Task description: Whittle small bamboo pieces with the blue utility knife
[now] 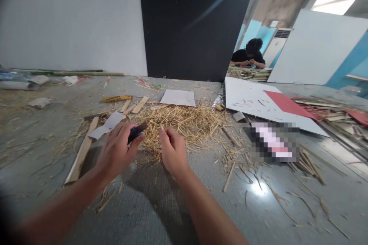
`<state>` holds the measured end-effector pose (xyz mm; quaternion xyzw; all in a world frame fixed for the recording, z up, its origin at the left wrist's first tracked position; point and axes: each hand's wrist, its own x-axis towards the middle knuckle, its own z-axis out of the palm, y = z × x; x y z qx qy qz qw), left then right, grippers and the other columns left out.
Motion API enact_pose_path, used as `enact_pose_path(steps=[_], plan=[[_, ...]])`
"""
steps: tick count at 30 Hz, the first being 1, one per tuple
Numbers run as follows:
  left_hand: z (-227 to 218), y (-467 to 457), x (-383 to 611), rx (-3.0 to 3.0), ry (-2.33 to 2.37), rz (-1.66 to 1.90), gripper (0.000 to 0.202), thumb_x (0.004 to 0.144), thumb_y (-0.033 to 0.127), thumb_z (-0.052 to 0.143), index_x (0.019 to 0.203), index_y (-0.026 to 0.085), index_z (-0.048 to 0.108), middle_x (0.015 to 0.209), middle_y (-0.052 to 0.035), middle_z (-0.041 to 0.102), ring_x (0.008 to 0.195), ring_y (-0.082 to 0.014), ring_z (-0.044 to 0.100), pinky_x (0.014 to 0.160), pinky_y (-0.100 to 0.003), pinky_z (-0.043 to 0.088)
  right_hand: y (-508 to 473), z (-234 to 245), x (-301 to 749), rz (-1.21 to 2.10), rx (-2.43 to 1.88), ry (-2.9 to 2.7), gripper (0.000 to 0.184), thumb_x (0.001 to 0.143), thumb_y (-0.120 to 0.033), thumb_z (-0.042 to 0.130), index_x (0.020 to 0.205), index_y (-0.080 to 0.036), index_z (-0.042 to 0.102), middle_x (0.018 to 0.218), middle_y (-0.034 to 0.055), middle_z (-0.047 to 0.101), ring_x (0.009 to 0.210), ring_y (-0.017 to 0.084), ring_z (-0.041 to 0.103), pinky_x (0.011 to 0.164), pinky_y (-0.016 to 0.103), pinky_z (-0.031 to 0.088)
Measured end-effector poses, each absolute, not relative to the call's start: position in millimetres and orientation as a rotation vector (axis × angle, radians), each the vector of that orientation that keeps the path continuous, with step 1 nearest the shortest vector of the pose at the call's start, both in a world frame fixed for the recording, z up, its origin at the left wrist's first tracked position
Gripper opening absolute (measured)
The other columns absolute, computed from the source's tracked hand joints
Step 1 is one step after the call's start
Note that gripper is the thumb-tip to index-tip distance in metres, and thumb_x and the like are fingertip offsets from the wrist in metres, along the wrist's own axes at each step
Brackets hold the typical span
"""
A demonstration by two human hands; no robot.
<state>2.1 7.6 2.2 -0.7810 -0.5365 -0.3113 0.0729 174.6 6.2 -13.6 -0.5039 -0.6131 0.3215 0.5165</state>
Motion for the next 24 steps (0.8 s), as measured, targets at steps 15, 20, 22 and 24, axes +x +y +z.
enact_pose_path(steps=[15,20,22,24], plan=[[-14,15,-1,-2.28,-1.288,-1.153,0.02,0.091,0.032,0.055,0.103,0.017,0.051,0.099,-0.0092,0.063,0.093,-0.0231,0.059,0.084,-0.036,0.045,12,-3,181,1.239,-0.722,-1.033,0.02,0.081,-0.037,0.065,0.091,-0.02,0.059,0.092,0.0019,0.063,0.059,0.011,0.062,0.045,0.021,0.046],[1,16,-2,-2.225,-1.188,-1.156,0.022,0.088,0.033,0.06,0.101,0.016,0.055,0.099,-0.0097,0.06,0.096,-0.0246,0.056,0.087,-0.039,0.045,13,-5,182,1.158,-0.77,-1.09,0.018,0.084,-0.037,0.059,0.09,-0.021,0.054,0.081,-0.0012,0.06,0.053,0.008,0.053,0.044,0.019,0.037],[14,15,0,-2.238,-1.193,-1.21,0.022,0.087,0.035,0.061,0.098,0.016,0.058,0.096,-0.0087,0.06,0.094,-0.0235,0.056,0.086,-0.038,0.046,13,-6,180,1.125,-0.788,-1.15,0.018,0.086,-0.038,0.057,0.091,-0.021,0.054,0.079,-0.0018,0.059,0.051,0.007,0.05,0.044,0.02,0.036],[30,11,6,-2.294,-1.242,-1.31,0.023,0.086,0.036,0.062,0.096,0.016,0.06,0.091,-0.0061,0.059,0.09,-0.0205,0.057,0.082,-0.034,0.047,12,-6,179,1.104,-0.797,-1.203,0.021,0.083,-0.036,0.061,0.095,-0.02,0.057,0.08,-0.0015,0.059,0.053,0.008,0.049,0.046,0.021,0.036]])
